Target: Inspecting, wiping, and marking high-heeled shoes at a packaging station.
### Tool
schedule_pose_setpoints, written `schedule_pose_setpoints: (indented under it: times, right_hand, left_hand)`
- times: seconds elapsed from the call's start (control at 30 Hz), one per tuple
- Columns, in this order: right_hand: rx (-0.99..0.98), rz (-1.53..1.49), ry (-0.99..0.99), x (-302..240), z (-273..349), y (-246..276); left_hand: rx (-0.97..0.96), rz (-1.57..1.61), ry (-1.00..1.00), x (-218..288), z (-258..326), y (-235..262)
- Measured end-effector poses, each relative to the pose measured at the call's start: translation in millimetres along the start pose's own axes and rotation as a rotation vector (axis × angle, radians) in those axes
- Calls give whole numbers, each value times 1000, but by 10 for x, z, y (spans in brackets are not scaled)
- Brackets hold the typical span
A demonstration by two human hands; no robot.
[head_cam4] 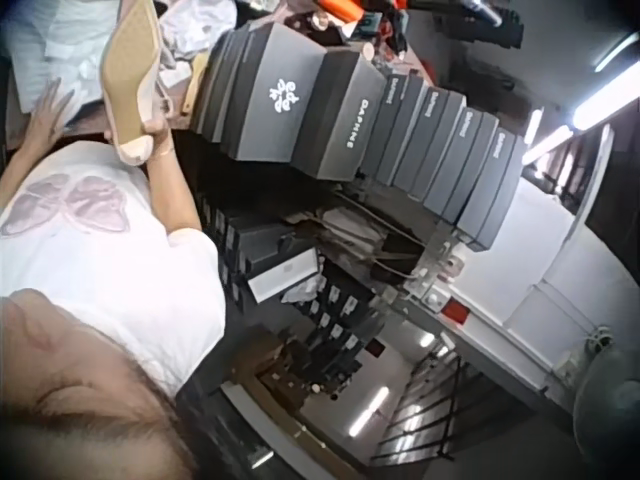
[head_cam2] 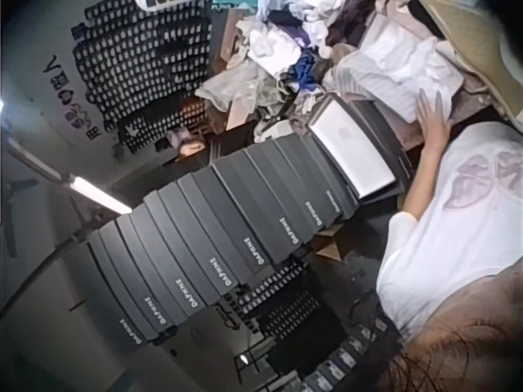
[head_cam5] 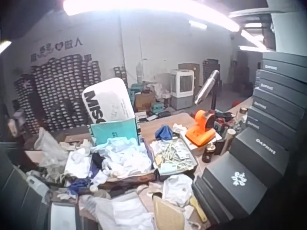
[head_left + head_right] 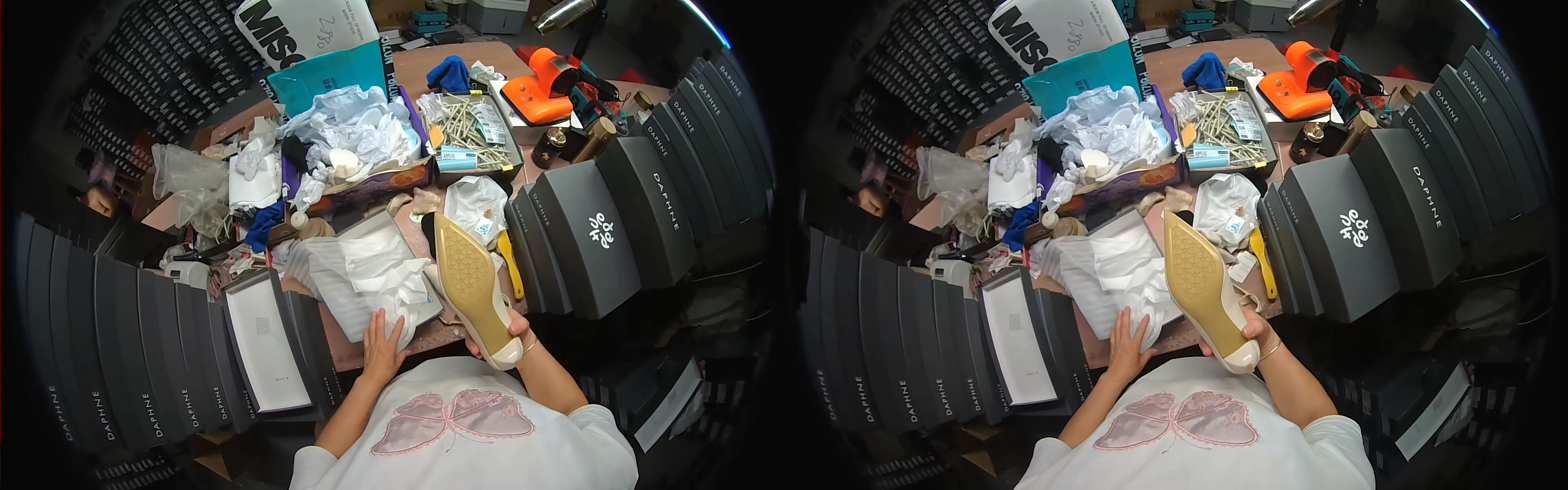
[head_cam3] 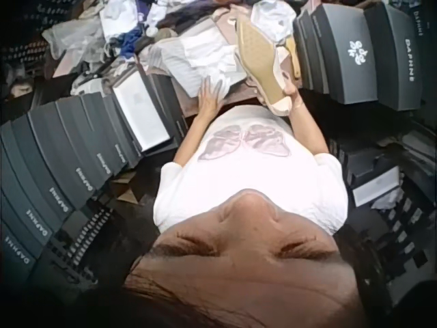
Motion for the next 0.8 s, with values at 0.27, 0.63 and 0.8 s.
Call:
schedule_pose_setpoints:
  times: [0.27,0.63,0.8]
  right_hand:
    - [41,84,58,315,329,-72]
    - [39,37,-27,276,523,-6]
    - [34,-84,-205,227,535,202]
  left_hand:
    - [217,217,-181,-206,84,220]
    - [341,689,100,116,-247,896]
    - [296,675,181,376,-236,751]
Point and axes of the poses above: each hand's wrist, its own z-axis away from the middle knuckle, its own y-axis out of the back of the hand, x = y × z, the point moved 5 cm from there along -z, towards the middle knuckle, and after that the axes turned 11 degrees about y, right-handed, at the moved point
